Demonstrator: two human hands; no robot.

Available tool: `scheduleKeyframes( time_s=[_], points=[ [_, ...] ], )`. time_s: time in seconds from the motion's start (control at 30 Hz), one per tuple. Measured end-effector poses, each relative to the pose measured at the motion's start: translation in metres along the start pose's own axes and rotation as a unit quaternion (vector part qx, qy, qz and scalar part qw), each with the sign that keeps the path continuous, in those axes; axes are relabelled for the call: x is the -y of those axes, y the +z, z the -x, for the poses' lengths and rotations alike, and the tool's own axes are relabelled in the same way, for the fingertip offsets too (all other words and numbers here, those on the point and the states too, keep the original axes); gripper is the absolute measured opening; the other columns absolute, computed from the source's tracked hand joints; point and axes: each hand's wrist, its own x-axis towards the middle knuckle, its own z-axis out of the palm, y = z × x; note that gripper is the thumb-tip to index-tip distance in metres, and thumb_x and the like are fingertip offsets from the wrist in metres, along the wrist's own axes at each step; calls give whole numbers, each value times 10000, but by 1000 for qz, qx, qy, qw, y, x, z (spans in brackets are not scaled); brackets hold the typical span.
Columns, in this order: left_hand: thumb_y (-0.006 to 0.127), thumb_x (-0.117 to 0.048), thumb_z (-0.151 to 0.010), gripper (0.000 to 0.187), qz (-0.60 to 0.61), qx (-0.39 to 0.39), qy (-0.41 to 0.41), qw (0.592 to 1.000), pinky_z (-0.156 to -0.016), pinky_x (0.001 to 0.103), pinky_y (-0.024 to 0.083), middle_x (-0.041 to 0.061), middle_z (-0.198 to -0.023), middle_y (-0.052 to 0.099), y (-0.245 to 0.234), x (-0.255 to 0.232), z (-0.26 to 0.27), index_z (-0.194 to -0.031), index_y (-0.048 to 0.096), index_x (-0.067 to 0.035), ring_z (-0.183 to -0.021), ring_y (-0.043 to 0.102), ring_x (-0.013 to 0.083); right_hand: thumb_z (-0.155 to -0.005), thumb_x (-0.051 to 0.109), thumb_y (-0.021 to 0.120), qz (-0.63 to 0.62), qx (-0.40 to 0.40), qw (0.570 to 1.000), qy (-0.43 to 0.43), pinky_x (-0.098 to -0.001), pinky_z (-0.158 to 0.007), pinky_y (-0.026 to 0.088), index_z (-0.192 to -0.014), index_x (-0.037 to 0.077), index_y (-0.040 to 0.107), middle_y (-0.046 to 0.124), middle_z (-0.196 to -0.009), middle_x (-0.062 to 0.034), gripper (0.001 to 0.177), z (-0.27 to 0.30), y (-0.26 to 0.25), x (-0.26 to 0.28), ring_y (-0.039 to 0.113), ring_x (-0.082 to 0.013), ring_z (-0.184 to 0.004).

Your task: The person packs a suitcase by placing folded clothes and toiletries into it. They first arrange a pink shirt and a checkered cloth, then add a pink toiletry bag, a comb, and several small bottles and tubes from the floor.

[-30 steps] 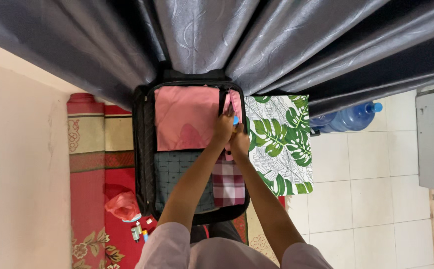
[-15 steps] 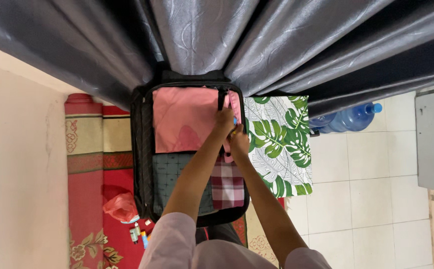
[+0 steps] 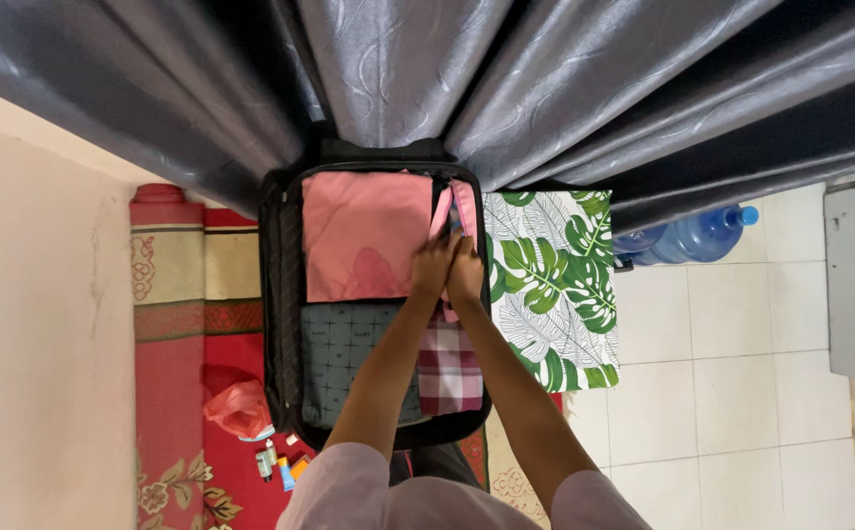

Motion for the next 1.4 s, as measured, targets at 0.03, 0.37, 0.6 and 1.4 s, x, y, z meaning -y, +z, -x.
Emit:
scheduleKeyframes(
  time_s=[0.03, 0.37, 0.6, 1.4],
  points=[
    [580, -189, -933, 490, 0, 0, 3, 1000, -615, 329, 583, -24, -904, 704, 0, 1, 1, -1417, 539, -246, -855, 712, 157, -1008, 84, 567, 5, -6, 1000, -3, -564, -658, 556, -1201, 9, 472, 686, -951, -300, 228, -2, 4, -1, 683, -495, -812],
    [581, -167, -900, 576, -24, 50, 31, 998, -704, 317, 587, 27, -1023, 660, 9, 6, -7, -1468, 514, -95, -963, 671, 177, -1018, 162, 571, 2, 21, 998, 57, -551, -727, 562, -1149, 54, 473, 688, -1033, -255, 196, -4, -9, 21, 691, -468, -925],
    [594, -166, -906, 442, -56, 108, 42, 992, -770, 312, 578, 46, -1092, 620, 14, 7, -11, -1341, 576, -89, -1024, 631, 203, -955, 112, 599, -15, -15, 1000, 4, -546, -753, 555, -1176, 30, 479, 664, -1136, -266, 265, -2, -13, 25, 667, -485, -962],
    [617, -65, -927, 201, 380, 111, -80, 915, -772, 389, 548, 164, -1004, 723, -98, -2, 23, -1073, 749, -29, -914, 695, 326, -874, 61, 657, -152, 35, 986, -59, -401, -785, 590, -1279, 40, 664, 727, -1016, -193, 406, 34, -43, -4, 740, -348, -899]
  ],
)
